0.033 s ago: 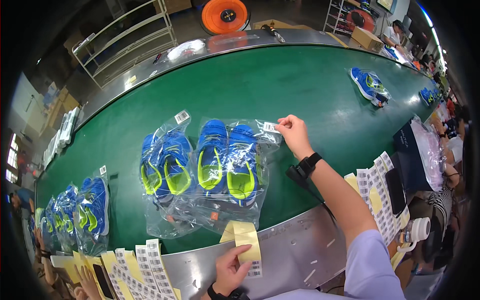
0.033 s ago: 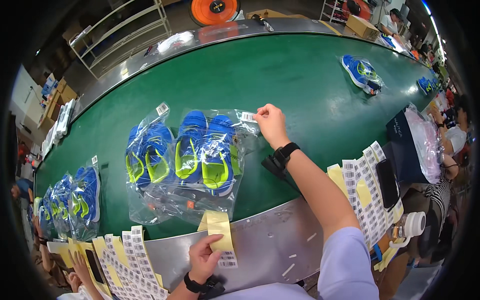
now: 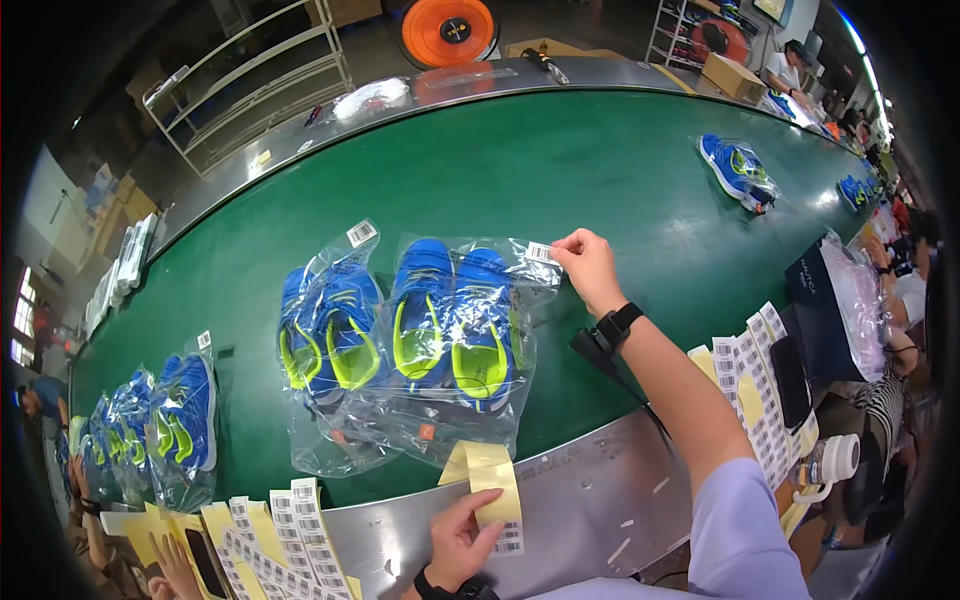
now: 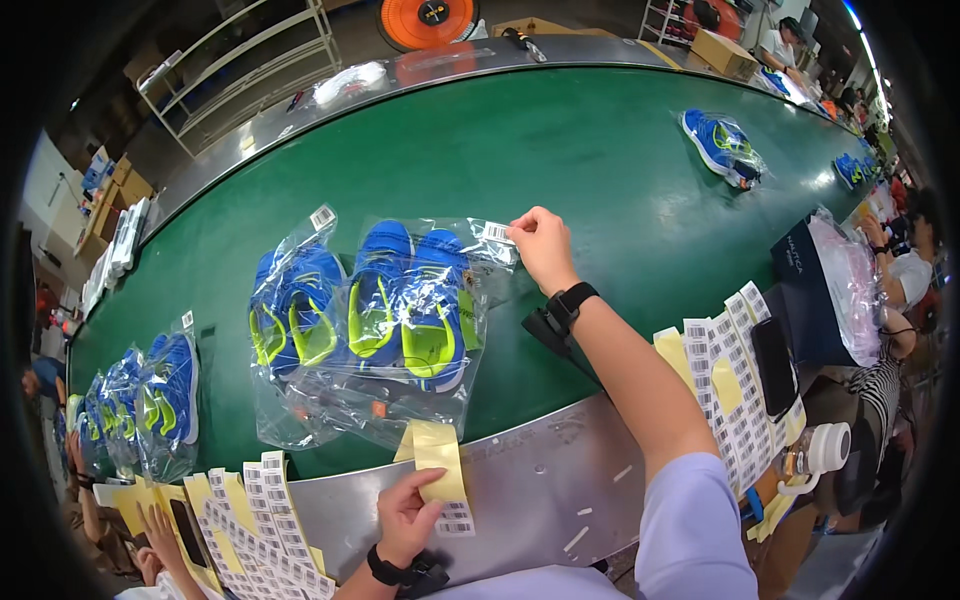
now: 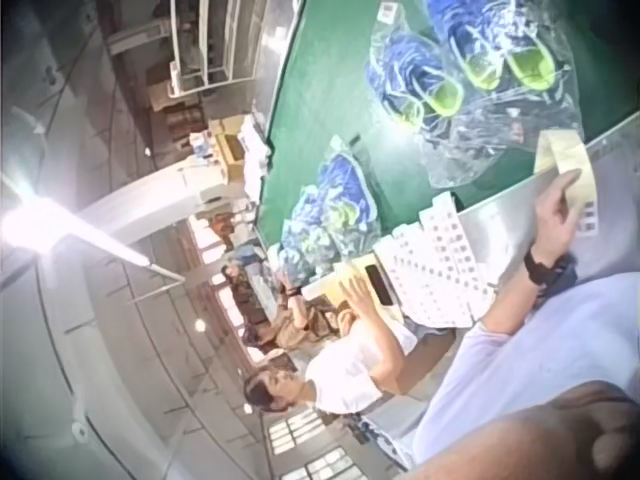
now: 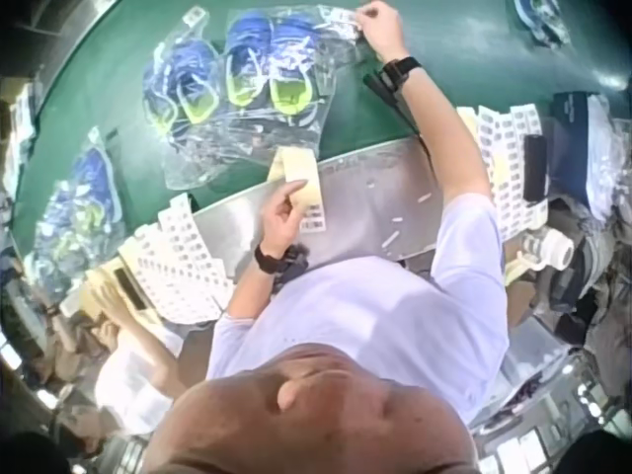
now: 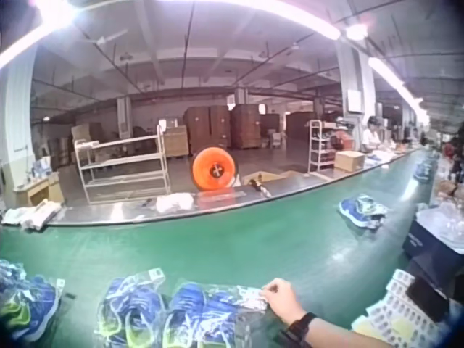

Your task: The recorder is peeling barcode labels from a sheet and applying them to packaged blue and green sneakers on a conveyor belt.

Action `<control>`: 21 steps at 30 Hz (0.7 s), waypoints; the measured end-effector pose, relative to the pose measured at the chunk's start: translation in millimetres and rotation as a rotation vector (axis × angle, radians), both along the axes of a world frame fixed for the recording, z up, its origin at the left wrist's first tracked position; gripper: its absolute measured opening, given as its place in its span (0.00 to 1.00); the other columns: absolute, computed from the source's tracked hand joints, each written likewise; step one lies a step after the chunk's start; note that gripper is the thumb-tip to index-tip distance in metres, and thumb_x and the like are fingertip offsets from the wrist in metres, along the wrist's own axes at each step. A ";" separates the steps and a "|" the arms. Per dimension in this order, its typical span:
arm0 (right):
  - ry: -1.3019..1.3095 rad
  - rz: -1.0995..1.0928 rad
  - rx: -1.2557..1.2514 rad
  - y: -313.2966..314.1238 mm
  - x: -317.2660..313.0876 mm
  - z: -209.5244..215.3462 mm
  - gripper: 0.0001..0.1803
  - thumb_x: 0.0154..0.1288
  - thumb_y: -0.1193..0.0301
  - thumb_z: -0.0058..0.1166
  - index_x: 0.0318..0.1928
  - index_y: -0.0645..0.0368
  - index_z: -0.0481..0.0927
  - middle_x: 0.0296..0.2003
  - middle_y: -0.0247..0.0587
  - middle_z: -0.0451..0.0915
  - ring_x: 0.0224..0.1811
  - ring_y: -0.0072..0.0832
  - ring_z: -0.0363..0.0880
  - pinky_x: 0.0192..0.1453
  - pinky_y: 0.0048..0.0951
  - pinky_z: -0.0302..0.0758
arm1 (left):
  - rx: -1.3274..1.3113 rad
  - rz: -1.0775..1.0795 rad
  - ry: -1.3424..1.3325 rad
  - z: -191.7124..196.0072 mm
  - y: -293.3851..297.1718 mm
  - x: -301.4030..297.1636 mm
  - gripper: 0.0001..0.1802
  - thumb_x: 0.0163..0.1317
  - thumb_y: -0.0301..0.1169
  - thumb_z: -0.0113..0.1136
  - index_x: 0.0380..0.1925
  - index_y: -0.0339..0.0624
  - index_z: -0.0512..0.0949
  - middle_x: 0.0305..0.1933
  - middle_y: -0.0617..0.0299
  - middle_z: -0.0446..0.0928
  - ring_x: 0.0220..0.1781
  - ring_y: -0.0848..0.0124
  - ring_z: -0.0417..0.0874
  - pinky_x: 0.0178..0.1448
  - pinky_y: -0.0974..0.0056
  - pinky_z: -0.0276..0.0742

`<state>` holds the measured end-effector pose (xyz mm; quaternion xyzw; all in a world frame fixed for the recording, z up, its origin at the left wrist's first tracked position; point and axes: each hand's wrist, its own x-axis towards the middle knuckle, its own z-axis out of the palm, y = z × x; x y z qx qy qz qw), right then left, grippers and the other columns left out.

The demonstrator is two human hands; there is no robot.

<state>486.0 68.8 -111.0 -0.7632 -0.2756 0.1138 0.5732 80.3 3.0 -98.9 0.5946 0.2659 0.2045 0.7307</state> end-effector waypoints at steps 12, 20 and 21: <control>0.308 0.053 -0.001 11.9 -0.4 -14.6 0.06 0.57 0.81 0.61 0.31 0.64 0.76 0.26 0.39 0.80 0.23 0.22 0.79 0.25 0.25 0.75 | -0.028 0.013 0.031 -4.9 -2.6 1.8 0.22 0.58 0.17 0.56 0.55 0.27 0.73 0.51 0.52 0.78 0.51 0.68 0.82 0.55 0.66 0.78; 0.637 -0.127 0.571 -14.5 -29.4 2.6 0.13 0.64 0.76 0.57 0.45 0.62 0.69 0.27 0.37 0.77 0.29 0.24 0.77 0.33 0.26 0.76 | 0.037 0.063 0.059 -15.1 -1.8 -5.4 0.21 0.57 0.17 0.56 0.53 0.29 0.75 0.50 0.54 0.79 0.48 0.69 0.82 0.51 0.68 0.79; 1.022 -0.003 0.776 -29.4 -14.2 -18.3 0.09 0.66 0.72 0.54 0.42 0.60 0.69 0.29 0.36 0.74 0.31 0.25 0.75 0.35 0.27 0.74 | 0.050 0.046 0.047 -20.7 -2.6 1.0 0.20 0.58 0.18 0.56 0.52 0.29 0.76 0.49 0.55 0.79 0.46 0.69 0.83 0.50 0.68 0.79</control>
